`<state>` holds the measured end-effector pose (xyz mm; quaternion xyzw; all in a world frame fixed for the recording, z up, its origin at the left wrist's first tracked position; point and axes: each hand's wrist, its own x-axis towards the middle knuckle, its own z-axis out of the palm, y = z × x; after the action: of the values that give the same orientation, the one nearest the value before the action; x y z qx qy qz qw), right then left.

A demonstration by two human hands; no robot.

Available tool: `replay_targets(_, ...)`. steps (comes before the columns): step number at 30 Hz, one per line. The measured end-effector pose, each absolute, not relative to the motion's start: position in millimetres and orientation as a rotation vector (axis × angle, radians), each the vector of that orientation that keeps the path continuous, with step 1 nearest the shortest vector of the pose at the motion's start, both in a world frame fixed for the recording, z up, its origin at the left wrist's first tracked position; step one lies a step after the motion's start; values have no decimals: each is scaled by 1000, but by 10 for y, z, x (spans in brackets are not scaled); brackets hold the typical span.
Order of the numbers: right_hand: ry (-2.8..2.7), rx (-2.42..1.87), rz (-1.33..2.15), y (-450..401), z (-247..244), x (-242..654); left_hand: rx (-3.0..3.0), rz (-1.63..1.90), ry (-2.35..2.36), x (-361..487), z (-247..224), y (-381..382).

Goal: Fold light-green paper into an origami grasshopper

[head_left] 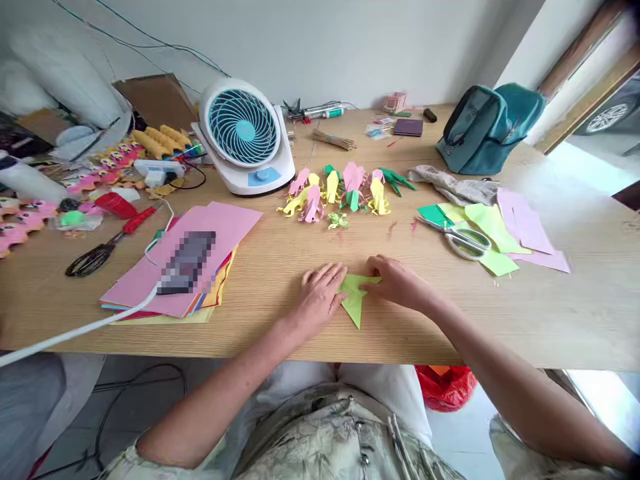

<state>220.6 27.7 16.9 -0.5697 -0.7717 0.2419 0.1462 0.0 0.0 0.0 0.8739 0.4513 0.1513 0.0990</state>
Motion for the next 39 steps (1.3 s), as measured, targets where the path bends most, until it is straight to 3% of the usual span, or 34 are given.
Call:
replay_targets(7, -1951, -1242, 1058, 411, 305, 2211, 2413, 438, 1303, 17, 391, 349)
replay_targets(15, -1532, -970, 1399, 683, 406, 2211, 1872, 895, 1139, 143, 457, 687)
replay_targets(39, -1867, -1148, 1332, 491, 234, 2106, 1659, 958, 977, 191, 313, 640)
